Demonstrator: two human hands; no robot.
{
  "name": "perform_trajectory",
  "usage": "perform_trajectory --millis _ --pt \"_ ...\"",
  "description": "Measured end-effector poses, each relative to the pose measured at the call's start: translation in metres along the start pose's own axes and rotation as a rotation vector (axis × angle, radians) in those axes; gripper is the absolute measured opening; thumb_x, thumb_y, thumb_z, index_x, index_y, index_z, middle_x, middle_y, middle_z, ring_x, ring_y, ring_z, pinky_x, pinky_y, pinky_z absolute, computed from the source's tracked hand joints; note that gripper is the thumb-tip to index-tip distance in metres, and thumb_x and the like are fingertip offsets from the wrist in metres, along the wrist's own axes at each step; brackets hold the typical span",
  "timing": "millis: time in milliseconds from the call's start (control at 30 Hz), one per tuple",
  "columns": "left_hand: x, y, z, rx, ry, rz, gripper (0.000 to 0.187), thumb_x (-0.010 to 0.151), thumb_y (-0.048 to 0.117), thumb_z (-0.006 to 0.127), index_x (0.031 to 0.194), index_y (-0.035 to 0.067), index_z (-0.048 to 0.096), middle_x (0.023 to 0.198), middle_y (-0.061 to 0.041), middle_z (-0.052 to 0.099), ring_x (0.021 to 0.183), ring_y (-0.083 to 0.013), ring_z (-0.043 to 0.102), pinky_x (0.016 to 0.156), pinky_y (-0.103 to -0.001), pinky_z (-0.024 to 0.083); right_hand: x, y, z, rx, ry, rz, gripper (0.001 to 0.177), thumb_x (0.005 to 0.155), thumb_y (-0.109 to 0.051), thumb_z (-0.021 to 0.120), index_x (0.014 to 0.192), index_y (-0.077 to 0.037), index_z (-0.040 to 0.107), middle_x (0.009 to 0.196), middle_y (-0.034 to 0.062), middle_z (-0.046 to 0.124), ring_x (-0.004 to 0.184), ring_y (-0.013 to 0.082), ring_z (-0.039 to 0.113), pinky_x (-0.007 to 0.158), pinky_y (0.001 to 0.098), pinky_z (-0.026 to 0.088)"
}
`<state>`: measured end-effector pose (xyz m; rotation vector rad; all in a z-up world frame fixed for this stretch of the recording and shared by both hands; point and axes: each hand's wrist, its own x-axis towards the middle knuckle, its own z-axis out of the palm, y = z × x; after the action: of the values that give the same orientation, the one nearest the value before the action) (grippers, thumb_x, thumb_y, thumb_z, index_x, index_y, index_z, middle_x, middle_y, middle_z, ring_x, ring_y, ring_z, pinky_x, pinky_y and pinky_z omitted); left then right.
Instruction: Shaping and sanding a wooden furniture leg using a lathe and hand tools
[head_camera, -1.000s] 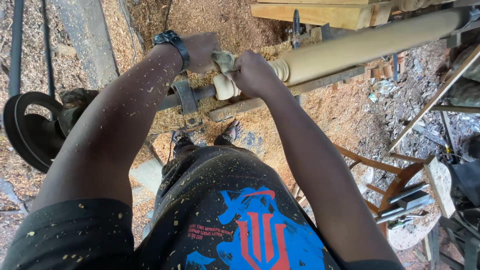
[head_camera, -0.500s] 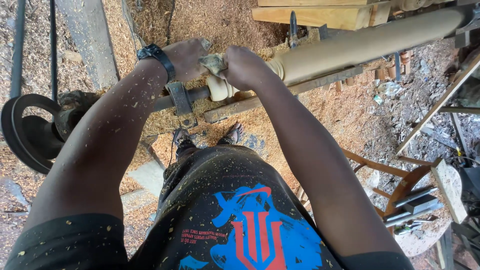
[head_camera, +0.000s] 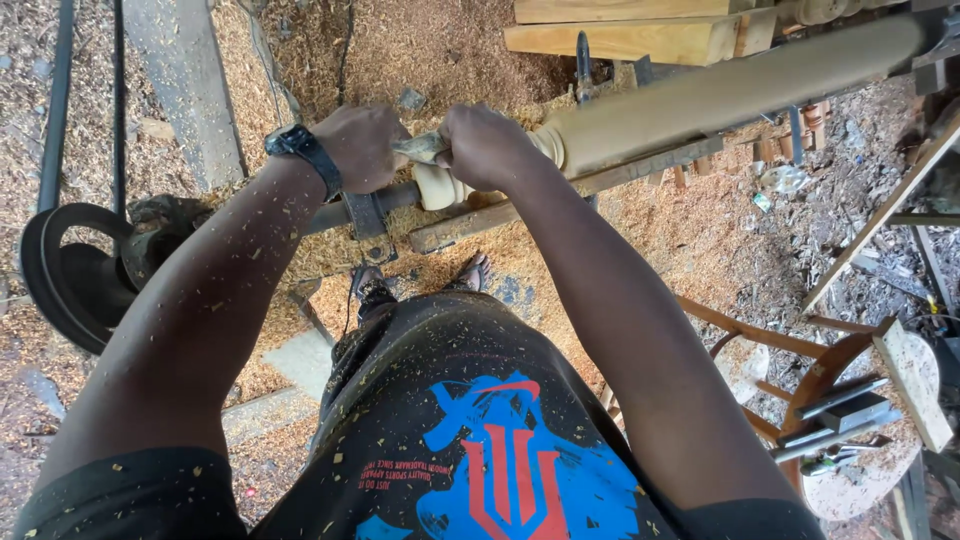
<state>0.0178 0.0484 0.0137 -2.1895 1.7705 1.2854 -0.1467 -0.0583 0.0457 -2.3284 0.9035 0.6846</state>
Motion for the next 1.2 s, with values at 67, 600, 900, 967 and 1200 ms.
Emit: perform_trajectory --millis 67,600,900,967,1200 --pt "0.018 -0.029 0.022 -0.06 0.178 0.281 0.032 0.1 0.012 0.052 0.123 -0.005 0.067 0.091 -0.023 0.069 0.076 -0.0426 0.07 0.063 -0.055 0.063 0.016 0.017 0.018 0.005 0.104 -0.092 0.016 0.084 -0.022 0.079 0.08 -0.008 0.074 0.078 0.0201 0.071 0.087 0.0469 0.072 0.079 0.057 0.055" --pt "0.022 -0.027 0.03 -0.083 0.254 0.271 0.03 0.097 0.01 0.057 0.121 -0.004 0.07 0.091 -0.022 0.071 0.074 -0.0401 0.072 0.065 -0.053 0.064 -0.009 0.005 0.008 0.057 0.152 -0.082 0.017 0.086 -0.022 0.075 0.082 -0.006 0.072 0.085 0.0233 0.071 0.094 0.0496 0.07 0.082 0.0619 0.055" --pt "0.006 0.014 -0.012 -0.097 0.043 0.151 0.045 0.093 -0.01 0.052 0.126 0.014 0.071 0.081 -0.012 0.072 0.063 -0.0227 0.063 0.05 -0.033 0.052 -0.033 -0.016 0.002 0.163 0.11 0.135 0.025 0.096 -0.019 0.067 0.073 -0.012 0.062 0.076 0.0091 0.066 0.07 0.0234 0.06 0.06 0.044 0.041" --pt "0.016 0.011 -0.011 -0.076 0.051 0.153 0.061 0.086 -0.015 0.055 0.14 0.011 0.061 0.107 -0.016 0.072 0.075 -0.0275 0.067 0.059 -0.039 0.057 -0.031 -0.011 0.008 0.17 0.16 0.149 0.02 0.092 -0.016 0.066 0.076 -0.013 0.055 0.081 0.0098 0.064 0.07 0.0252 0.056 0.057 0.0459 0.036" --pt "0.015 0.02 -0.021 -0.018 0.008 0.209 0.037 0.096 -0.005 0.054 0.115 0.018 0.075 0.081 -0.005 0.072 0.061 -0.0187 0.057 0.05 -0.031 0.047 -0.026 0.002 0.032 0.193 0.226 0.115 0.008 0.091 -0.002 0.068 0.088 -0.005 0.061 0.08 0.0085 0.065 0.063 0.0197 0.058 0.048 0.0308 0.049"
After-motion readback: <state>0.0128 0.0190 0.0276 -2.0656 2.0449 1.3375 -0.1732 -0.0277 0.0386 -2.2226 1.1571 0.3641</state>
